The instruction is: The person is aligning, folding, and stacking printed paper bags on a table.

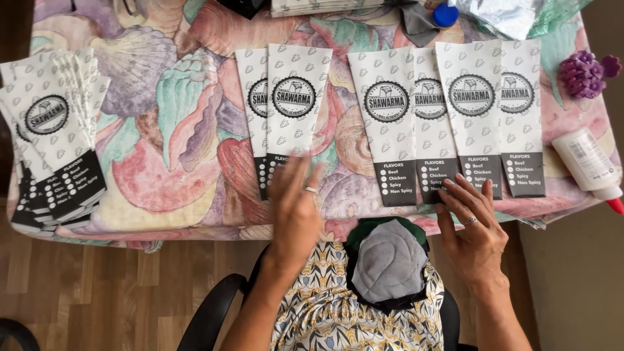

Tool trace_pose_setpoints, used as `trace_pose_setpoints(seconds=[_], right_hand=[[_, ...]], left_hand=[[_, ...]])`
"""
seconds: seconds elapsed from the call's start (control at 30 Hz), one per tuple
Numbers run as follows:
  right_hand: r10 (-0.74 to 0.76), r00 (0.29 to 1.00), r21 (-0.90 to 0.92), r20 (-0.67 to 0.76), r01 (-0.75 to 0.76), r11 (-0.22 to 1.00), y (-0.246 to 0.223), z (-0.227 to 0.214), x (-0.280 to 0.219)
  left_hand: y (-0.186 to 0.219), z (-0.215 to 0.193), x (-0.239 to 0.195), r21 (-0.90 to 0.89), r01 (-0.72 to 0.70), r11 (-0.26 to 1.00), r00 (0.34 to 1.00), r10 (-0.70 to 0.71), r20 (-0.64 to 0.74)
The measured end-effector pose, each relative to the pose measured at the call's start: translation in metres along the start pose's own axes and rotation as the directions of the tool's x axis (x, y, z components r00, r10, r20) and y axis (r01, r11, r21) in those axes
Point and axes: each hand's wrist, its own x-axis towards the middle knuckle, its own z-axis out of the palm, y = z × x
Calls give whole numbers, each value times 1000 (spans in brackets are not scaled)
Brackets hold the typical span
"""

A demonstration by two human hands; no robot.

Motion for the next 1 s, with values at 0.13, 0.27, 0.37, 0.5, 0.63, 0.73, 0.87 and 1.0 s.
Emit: trace_pose_setpoints(seconds=[0.13,0.27,0.37,0.5,0.63,0.73,0.87,1.0], right_hand=[[-6,1000,58,13,5,998,-18,14,10],[-101,994,165,37,94,982,-45,45,21],[-207,976,220,73,186,958,-67,62,30],[-273,957,263,100,239,935,-69,75,33],[-282,951,271,125,241,932,-66,69,32],[-311,942,268,128,269,925,-66,68,33],[-313,942,290,120,268,919,-66,66,34],[-296,950,310,97,254,916,-63,64,31]], left_hand=[[-30,-26,-4,326,74,943,977,-134,167],[1,-5,-7,136,55,989,972,-84,221],[16,9,-9,84,25,996,974,-43,222],[-4,25,-24,57,77,995,978,-87,189],[-24,11,-29,67,31,997,990,-40,138],[-20,11,-33,34,-61,998,996,59,65],[-15,27,-45,-66,-183,981,974,190,120],[-15,32,-47,-123,-162,979,977,176,119]])
